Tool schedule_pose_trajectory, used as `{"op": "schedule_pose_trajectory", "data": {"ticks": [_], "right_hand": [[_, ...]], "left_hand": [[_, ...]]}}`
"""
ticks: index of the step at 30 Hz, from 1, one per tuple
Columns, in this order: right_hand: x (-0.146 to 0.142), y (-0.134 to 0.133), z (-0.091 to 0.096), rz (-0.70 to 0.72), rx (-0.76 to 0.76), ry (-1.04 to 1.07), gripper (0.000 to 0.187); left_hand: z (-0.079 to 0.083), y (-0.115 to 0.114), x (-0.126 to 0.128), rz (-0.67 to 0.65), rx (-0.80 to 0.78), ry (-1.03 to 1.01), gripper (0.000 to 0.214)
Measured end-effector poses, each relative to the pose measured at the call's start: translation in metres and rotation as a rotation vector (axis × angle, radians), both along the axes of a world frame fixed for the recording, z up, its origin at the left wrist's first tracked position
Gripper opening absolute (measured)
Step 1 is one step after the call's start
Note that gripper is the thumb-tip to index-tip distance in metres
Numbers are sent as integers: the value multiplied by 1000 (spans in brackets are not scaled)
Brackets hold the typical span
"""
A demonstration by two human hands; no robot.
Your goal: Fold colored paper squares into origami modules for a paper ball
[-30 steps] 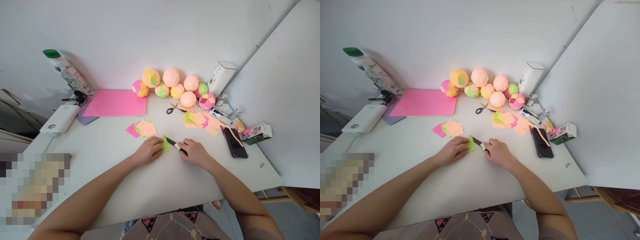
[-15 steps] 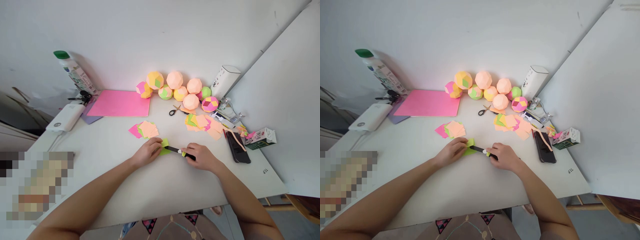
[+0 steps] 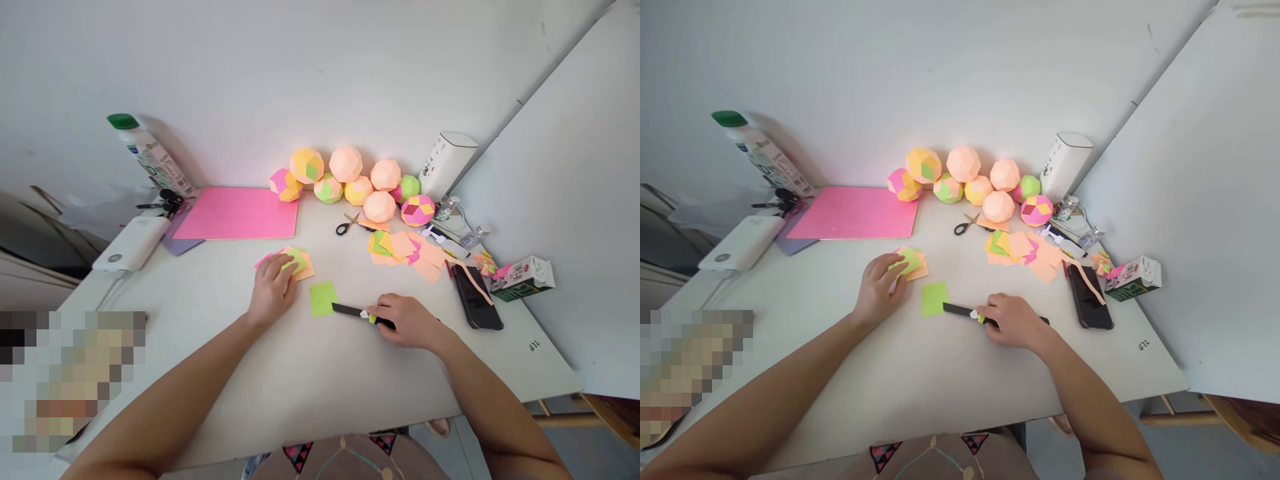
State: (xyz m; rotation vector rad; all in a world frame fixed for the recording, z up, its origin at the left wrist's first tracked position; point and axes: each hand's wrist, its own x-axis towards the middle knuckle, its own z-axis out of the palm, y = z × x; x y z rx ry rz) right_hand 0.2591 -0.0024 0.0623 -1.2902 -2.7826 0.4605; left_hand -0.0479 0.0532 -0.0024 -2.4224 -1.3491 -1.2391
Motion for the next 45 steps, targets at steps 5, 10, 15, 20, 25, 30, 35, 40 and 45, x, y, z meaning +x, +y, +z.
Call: {"op": "schedule_pose_trajectory", "data": {"ticks": [5,10,15,20,25,30,35,40,45], "right_hand": [[4,0,8,13,-24,26,41],[7,-1,14,47,-66,36,43],[5,0,11,77,-99,44,43],[5,1,6,73,-55,83,41],[5,1,4,78,-26,114,40],[5,1,4,85,-12,129,41],[5,2,4,80,-15,111,41],[7,3,6,66,-34,106,41],[12,2,15,74,-76,123,42]], "left_hand": [[7,-24,22,-538,-218,181,29],[12,-24,25,-570,-368,111,26],[11,-21,23,-590,-370,113,28],[10,-22,24,-582,-379,124,31],[12,-21,25,-582,-406,118,28],[15,-22,24,-590,-439,87,19],[15,-21,23,-591,-448,45,12],[9,-18,23,-586,-412,-41,18],[1,-16,21,-564,-431,-124,17]]}}
